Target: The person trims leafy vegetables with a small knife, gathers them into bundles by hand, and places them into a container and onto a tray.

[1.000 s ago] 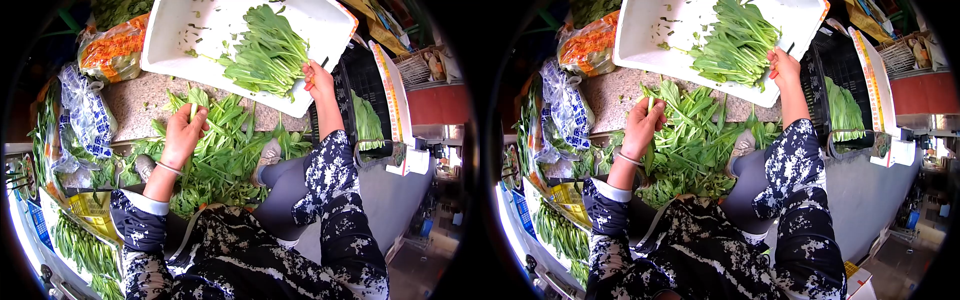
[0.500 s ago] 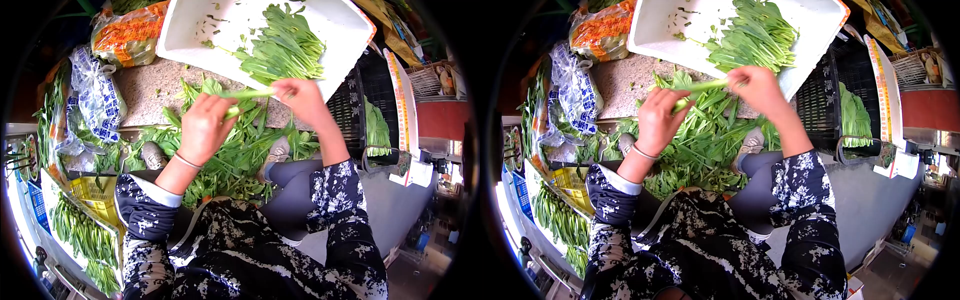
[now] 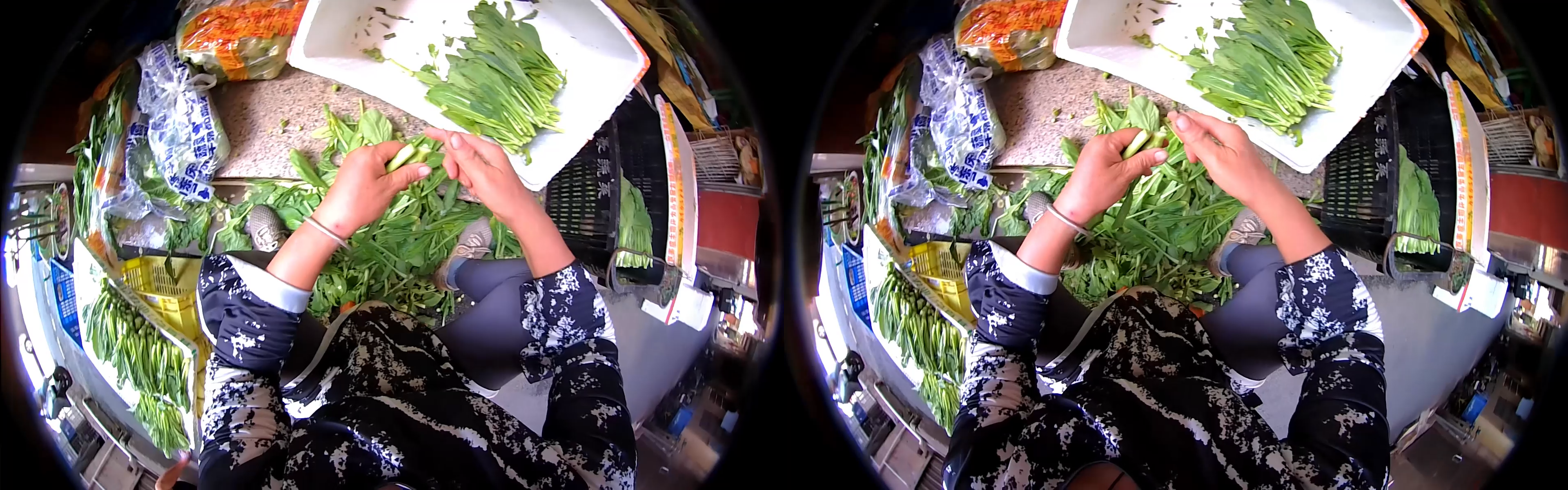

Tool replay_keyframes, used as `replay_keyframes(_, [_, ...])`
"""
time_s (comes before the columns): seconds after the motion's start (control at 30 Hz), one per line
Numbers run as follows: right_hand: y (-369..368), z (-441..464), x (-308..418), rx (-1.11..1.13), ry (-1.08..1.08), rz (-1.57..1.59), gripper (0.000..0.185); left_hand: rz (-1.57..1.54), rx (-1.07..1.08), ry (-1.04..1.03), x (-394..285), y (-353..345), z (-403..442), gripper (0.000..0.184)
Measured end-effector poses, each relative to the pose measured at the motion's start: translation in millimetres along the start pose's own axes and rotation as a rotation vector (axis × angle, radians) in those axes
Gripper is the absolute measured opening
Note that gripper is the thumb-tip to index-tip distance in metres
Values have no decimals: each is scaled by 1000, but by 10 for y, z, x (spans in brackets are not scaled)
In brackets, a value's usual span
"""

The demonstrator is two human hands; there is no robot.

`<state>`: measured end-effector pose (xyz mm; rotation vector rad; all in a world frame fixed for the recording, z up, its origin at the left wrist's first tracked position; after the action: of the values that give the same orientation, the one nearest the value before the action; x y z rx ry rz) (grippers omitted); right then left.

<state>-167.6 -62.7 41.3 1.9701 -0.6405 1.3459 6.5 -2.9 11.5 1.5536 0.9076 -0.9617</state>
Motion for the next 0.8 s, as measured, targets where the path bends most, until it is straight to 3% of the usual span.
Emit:
replay_keyframes(0.1, [-59, -72, 50, 130, -26, 141, 43, -170, -2, 5, 27, -6, 18, 26])
replay_keyframes(0.27, [-133, -60, 3, 124, 77, 34, 46, -208, 19, 4, -43, 17, -8, 25])
replay_keyframes(0.47, [-106, -35, 15, 61, 120, 10, 36, -255, 64, 35, 0, 29, 8, 23])
replay_keyframes(0.73, [91, 105, -452, 112, -153, 243, 33, -340, 89, 131, 72, -29, 34, 24])
replay_keyframes(0.8, [279, 156, -552, 4, -92, 143, 36, -454, 1, 70, 28, 19, 26, 24])
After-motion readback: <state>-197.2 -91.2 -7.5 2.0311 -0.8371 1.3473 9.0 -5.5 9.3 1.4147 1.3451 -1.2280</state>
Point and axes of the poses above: each hand's wrist, its own z-axis towards the middle knuckle, its own y-axis out of the back of the hand, x = y × z, the point moved 1 cm from there along z, towards the middle knuckle, and after that the axes turned 3 degrees about x, right-handed, at the moved point
